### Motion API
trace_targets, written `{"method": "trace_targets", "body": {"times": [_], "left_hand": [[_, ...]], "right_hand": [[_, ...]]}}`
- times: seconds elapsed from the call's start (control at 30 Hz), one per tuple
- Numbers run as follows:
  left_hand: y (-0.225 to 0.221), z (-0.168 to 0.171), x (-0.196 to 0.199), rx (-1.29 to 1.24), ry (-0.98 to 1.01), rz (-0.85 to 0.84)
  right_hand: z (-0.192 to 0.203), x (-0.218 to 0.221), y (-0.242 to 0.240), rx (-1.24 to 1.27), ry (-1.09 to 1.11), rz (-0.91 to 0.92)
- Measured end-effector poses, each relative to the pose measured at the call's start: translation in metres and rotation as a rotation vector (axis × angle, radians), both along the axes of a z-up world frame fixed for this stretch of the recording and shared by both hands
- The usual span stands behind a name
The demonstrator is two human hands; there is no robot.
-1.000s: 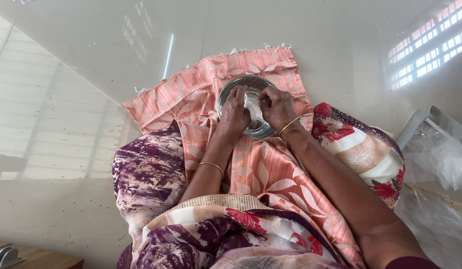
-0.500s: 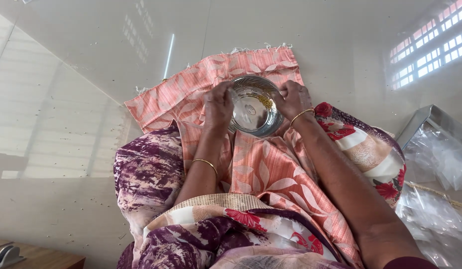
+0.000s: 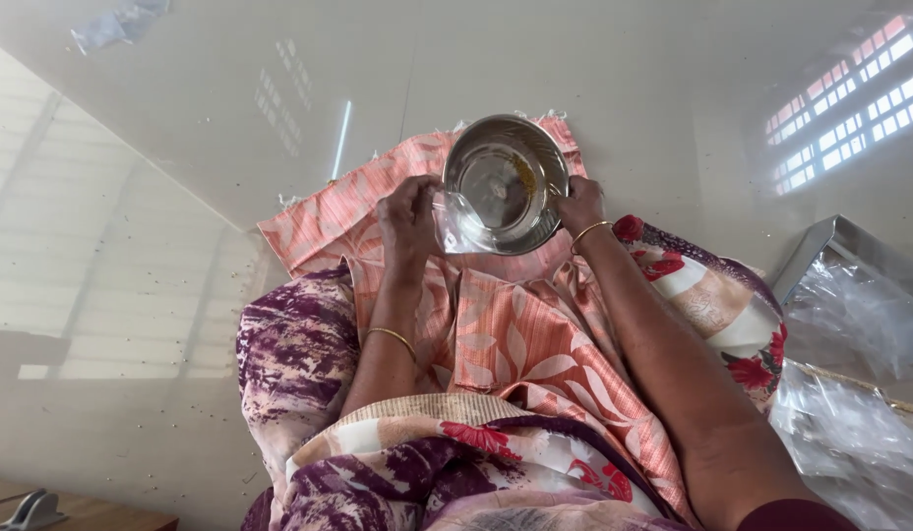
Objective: The person sits on the floor with a metal bowl of small yellow beads on their lap. They pick beads from the bowl by hand, place them into small clear plastic bags, and set the filled bags on a metal tray beside them.
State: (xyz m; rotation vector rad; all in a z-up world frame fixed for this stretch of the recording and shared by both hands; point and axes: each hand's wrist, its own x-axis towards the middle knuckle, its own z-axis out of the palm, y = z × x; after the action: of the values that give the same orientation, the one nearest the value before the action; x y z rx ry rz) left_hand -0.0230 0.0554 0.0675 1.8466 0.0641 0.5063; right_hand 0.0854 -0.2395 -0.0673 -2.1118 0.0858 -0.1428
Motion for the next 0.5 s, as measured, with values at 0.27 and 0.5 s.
{"method": "trace_targets", "body": {"times": [0.27, 0.5], "left_hand": [[-0.002, -0.01, -0.013, 0.306, -0.315, -0.36], [0.004, -0.012, -0.033, 0.639, -0.192, -0.517]], "right_hand": [[0.028, -0.011, 0.005, 0.221, -0.021, -0.05], [0.023, -0.007, 0.0, 0.244, -0.02, 0.062]]}}
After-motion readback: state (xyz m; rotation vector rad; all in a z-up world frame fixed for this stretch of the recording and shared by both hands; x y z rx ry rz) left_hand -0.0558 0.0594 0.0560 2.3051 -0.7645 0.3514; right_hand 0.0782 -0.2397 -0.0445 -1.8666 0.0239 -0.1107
